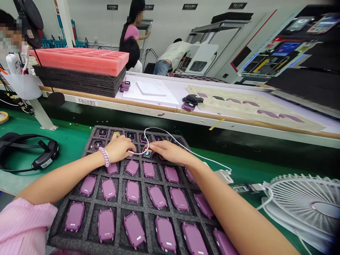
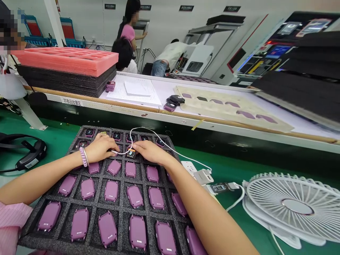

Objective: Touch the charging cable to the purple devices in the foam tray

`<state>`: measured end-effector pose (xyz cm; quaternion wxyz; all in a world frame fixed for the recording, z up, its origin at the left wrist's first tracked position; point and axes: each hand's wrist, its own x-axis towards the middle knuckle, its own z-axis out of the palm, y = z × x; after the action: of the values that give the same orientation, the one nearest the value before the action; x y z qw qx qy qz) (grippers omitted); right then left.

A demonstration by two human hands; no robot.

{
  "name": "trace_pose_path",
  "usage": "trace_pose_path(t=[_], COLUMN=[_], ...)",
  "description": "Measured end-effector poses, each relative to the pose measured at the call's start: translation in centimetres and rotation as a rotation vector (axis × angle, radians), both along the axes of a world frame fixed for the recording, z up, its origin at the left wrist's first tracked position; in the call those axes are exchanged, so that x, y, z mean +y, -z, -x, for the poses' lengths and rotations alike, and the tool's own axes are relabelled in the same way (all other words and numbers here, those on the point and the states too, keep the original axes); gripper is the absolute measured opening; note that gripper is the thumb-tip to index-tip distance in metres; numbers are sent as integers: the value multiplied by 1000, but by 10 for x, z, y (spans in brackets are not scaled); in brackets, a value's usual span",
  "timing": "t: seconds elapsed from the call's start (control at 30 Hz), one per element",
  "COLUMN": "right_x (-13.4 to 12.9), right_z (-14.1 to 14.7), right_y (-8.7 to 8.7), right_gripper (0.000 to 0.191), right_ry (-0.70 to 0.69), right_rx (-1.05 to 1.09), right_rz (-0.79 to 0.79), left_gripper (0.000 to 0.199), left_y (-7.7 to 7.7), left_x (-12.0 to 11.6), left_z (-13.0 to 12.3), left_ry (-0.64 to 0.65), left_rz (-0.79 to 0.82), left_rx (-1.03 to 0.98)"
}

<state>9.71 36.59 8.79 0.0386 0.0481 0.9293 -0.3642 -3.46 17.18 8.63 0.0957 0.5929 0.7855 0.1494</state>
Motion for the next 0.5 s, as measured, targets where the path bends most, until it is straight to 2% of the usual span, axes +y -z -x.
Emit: trace_pose_path(t=[0.1,0.17,0.23,0.33,0.4,0.5], right_x=[0,1,2,1,0,1], right_z=[1,1,2,3,6,9], right_y=[1,2,3,6,10,13], right_gripper=[46,44,42,39,34,26], right_ry=[-5,7,30,38,54,161], right_rx=[7,5,6,12,29,108], right_rz=[-18,-33,-35,-40,-67,-144], left_gripper=[31,26,19,24,30,35], left_y=[-4,-6,-6,0,5,12], left_x=[0,1,2,4,5,6], left_z=[1,4,10,22,29,33], left_ry=[108,156,90,-70,-83,-100], left_rz=[20,7,-53,-118,-104,-72], left_rx=[255,338,241,-36,-133,-171])
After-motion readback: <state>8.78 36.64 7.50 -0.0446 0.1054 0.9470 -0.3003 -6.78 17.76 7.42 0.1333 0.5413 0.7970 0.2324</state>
